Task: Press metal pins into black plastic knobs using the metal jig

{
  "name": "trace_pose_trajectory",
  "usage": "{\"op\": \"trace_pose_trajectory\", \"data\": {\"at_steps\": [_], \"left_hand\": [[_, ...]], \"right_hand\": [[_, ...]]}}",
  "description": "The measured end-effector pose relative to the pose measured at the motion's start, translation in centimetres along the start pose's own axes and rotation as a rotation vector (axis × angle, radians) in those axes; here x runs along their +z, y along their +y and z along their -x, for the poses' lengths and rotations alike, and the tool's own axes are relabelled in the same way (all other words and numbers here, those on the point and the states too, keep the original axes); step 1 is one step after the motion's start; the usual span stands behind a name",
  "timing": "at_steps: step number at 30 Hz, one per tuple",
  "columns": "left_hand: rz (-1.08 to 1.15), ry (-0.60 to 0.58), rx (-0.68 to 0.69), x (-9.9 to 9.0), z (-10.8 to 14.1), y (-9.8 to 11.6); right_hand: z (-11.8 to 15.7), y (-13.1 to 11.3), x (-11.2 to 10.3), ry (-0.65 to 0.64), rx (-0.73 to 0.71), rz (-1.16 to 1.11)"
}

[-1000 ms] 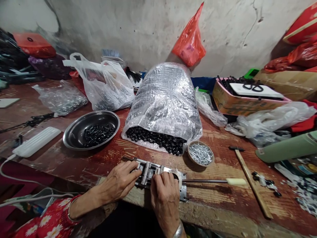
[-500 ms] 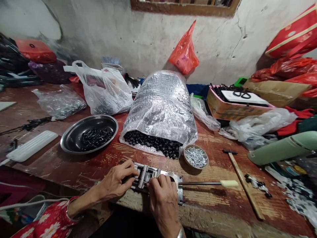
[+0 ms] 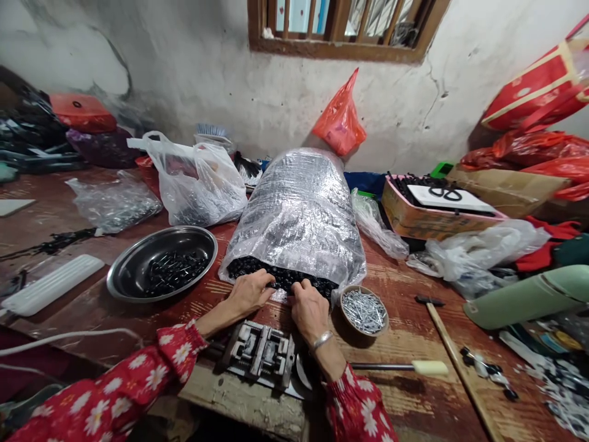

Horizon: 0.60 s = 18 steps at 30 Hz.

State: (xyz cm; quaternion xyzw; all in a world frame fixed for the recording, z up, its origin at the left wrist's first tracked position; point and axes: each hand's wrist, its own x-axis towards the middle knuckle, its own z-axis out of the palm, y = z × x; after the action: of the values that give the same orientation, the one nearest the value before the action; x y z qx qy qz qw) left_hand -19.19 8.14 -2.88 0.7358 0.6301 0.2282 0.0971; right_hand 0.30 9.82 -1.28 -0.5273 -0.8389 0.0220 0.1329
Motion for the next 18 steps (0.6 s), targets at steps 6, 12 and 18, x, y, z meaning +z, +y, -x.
{"op": "trace_pose_trajectory", "data": {"at_steps": [6,12,18], "left_hand": [[-0.019,-0.017,0.013,1.0,-1.0,-0.4],[0.087,0.041,0.08,-0.8,1.0,-1.0],[0.317,0.068,0.113,-3.4,4.9,-0.6]], "right_hand": [[-0.5,-0.2,1.0,0.003,-0.025,-0.008],[1.3,0.9,0.4,0.032,-0.045,-0.15],[4.4,1.1,-1.0,-0.008,-0.041,-0.628]]}}
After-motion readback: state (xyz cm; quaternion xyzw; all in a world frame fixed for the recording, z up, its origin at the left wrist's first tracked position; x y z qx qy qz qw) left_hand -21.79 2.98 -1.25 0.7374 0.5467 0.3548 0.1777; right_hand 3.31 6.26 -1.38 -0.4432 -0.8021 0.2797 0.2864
